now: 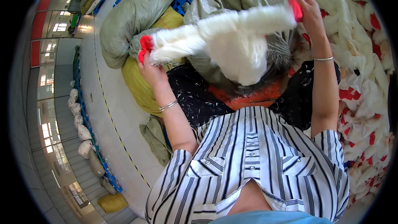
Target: The person sits on the floor and stuffs white fluffy material into a white plush toy with red accents. They repeatedly pull handfuls of stuffing from a large sack, insert it into the toy's opening, and adjust the toy's shape to distribute the filling evenly.
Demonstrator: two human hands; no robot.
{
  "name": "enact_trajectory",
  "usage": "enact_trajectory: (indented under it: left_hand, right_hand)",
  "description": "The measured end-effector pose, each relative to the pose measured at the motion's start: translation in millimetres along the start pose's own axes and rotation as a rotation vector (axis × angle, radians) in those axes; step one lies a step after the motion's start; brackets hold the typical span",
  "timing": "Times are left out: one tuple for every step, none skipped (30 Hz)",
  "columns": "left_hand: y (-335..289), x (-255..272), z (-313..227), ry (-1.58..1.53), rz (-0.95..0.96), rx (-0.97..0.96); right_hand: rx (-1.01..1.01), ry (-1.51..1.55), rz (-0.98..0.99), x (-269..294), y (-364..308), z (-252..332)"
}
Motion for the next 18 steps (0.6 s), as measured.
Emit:
enact_trajectory:
  left_hand:
    - [1,2,-3,-0.004,0.010,-0.048]
    - [5,5,-4,-0.018,-0.002,-0.073]
    - [11,9,-7,-0.032,-0.015,-0.097]
    - [11,3,-7,-0.060,0.007,-0.047]
    - [8,-6,-6,-0.094,0.025,0.014]
    - [8,-18,-12,-0.107,0.154,-0.018]
    - [-2,-27,-15,-0.108,0.166,0.002]
    - [-10,-35,-16,-0.116,0.187,0.006]
    - [-18,-51,-15,-0.095,0.321,0.017]
    - [-36,-68,-12,-0.142,0.419,0.080]
    - [-55,-92,-10,-0.195,0.526,0.137]
    - [-67,-104,-3,-0.135,0.554,0.139]
    - [-88,-128,0,-0.169,0.664,0.183]
    - [-108,-151,1,-0.241,0.769,0.214]
    - [-126,-169,1,-0.310,0.872,0.240]
    - [-137,-184,7,-0.248,0.917,0.246]
    - [-143,-189,15,-0.184,0.944,0.248]
    - [-145,-193,27,-0.112,0.956,0.302]
  right_hand:
    - [0.050,0.074,-0.002,3,4,7]
    - [0.151,-0.200,0.045,1,5,7]
    - [0.162,-0.226,0.066,-2,6,1]
    - [0.162,-0.262,0.084,-7,1,-2]
    - [0.159,-0.310,0.102,-10,-6,-4]
    - [0.101,-0.292,0.138,-18,-11,-12]
    - [0.070,-0.369,0.226,-29,-15,-23]
    - [-0.015,-0.370,0.277,-40,-25,-31]
    - [0.078,-0.617,0.467,-54,-26,-48]
    - [0.154,-0.587,0.520,-76,-45,-43]
    - [0.215,-0.585,0.614,-93,-61,-47]
    - [0.076,-0.630,0.680,-109,-85,-47]
    - [0.025,-0.547,0.813,-124,-103,-63]
    - [0.087,-0.498,0.846,-139,-123,-53]
    - [0.065,-0.533,0.957,-153,-144,-49]
    - [0.250,-0.425,0.979,-167,-154,-71]
    - [0.294,-0.275,0.929,-171,-162,-58]
    - [0.160,-0.386,0.902,-167,-157,-71]
Point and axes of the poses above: each hand's wrist, its own y-axis towards the middle knuckle, its own x-axis out of the back of the hand, z = x × y, the point moved 10 cm from there along y, towards the middle knuckle, and after that the axes turned 8 degrees about -z, right-handed, at the moved point
